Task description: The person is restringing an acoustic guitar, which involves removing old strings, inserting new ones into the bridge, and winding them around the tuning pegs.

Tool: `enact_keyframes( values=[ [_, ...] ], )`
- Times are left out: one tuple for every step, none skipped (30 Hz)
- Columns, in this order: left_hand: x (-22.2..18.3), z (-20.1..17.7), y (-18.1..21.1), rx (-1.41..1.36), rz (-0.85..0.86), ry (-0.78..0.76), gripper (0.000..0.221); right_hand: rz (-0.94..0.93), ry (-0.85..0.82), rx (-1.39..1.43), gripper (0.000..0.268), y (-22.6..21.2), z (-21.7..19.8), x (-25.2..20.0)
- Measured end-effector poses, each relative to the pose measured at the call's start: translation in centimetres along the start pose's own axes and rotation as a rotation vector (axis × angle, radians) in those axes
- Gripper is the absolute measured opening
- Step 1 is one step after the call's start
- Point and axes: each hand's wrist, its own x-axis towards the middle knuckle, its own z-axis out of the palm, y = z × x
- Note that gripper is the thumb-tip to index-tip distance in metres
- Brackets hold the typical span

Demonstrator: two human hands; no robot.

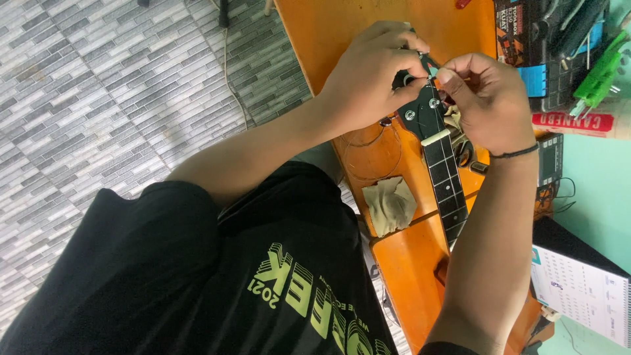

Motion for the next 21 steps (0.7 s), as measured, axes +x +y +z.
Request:
enact_keyframes(
  values=[
    [0.0,0.0,0.1,0.0,-0.031,-0.012,0.011,0.002,0.015,-0.025,0.012,-0.3,-0.1,-0.1],
    [0.0,0.0,0.1,-0.002,-0.031,-0.013,0.011,0.004,0.015,-0.025,0.012,-0.2,-0.1,-0.1],
    [0.0,0.1,0.1,-0.003,-0.016,0.0,0.012,-0.008,0.014,-0.02,0.012,-0.2,-0.1,-0.1],
    [0.0,0.1,0.1,-0.004,0.0,0.014,0.014,-0.019,0.012,-0.014,0.012,-0.2,-0.1,0.0],
    [0.0,0.1,0.0,-0.005,0.0,0.013,0.014,-0.019,0.013,-0.014,0.012,-0.1,-0.1,0.0],
    [0.0,0.2,0.0,-0.009,-0.009,0.01,0.014,-0.005,0.007,-0.016,0.014,-0.1,-0.2,0.1],
    [0.0,0.1,0.0,-0.012,-0.019,0.007,0.013,0.008,0.001,-0.017,0.015,-0.2,-0.2,0.1],
    [0.0,0.1,0.0,-0.012,-0.019,0.007,0.013,0.008,0.001,-0.017,0.015,0.1,-0.2,0.3],
    [0.0,0.2,0.0,-0.002,0.002,0.016,0.013,0.014,-0.002,-0.013,0.015,0.3,-0.2,0.4],
    [0.1,0.2,0.0,0.008,0.022,0.025,0.014,0.021,-0.006,-0.008,0.015,0.6,-0.2,0.5],
    [0.1,0.2,0.0,0.008,0.024,0.024,0.014,0.02,-0.003,-0.008,0.015,0.2,-0.3,0.6],
    [0.1,0.2,-0.1,0.004,0.001,0.0,0.011,0.061,-0.019,-0.032,0.013,-0.1,-0.4,0.7],
    [0.0,0.2,-0.1,0.0,-0.022,-0.025,0.009,0.102,-0.035,-0.056,0.012,-0.4,-0.5,0.7],
    [0.1,0.1,0.0,0.0,-0.019,-0.027,0.009,0.101,-0.032,-0.055,0.012,-1.2,-0.6,0.9],
    [0.1,0.1,0.0,-0.008,-0.036,-0.035,0.009,0.19,-0.065,-0.077,0.012,-1.9,-0.8,1.1],
    [0.1,0.0,0.1,-0.016,-0.053,-0.043,0.01,0.278,-0.099,-0.098,0.012,-2.6,-0.9,1.3],
    [0.1,0.1,0.1,-0.016,-0.051,-0.046,0.01,0.279,-0.096,-0.096,0.012,-2.5,-1.1,1.4],
    [0.1,0.1,0.1,-0.022,-0.037,-0.018,0.008,0.303,-0.117,-0.116,0.015,-2.5,-1.3,1.6],
    [0.1,0.1,0.1,-0.028,-0.023,0.01,0.007,0.327,-0.139,-0.136,0.018,-2.4,-1.5,1.8],
    [0.0,0.1,0.1,-0.027,-0.021,0.008,0.007,0.327,-0.137,-0.134,0.018,-4.2,-1.5,2.0],
    [0.0,0.1,0.1,-0.031,-0.013,0.009,0.006,0.419,-0.171,-0.229,0.021,-6.0,-1.5,2.1]
  ],
)
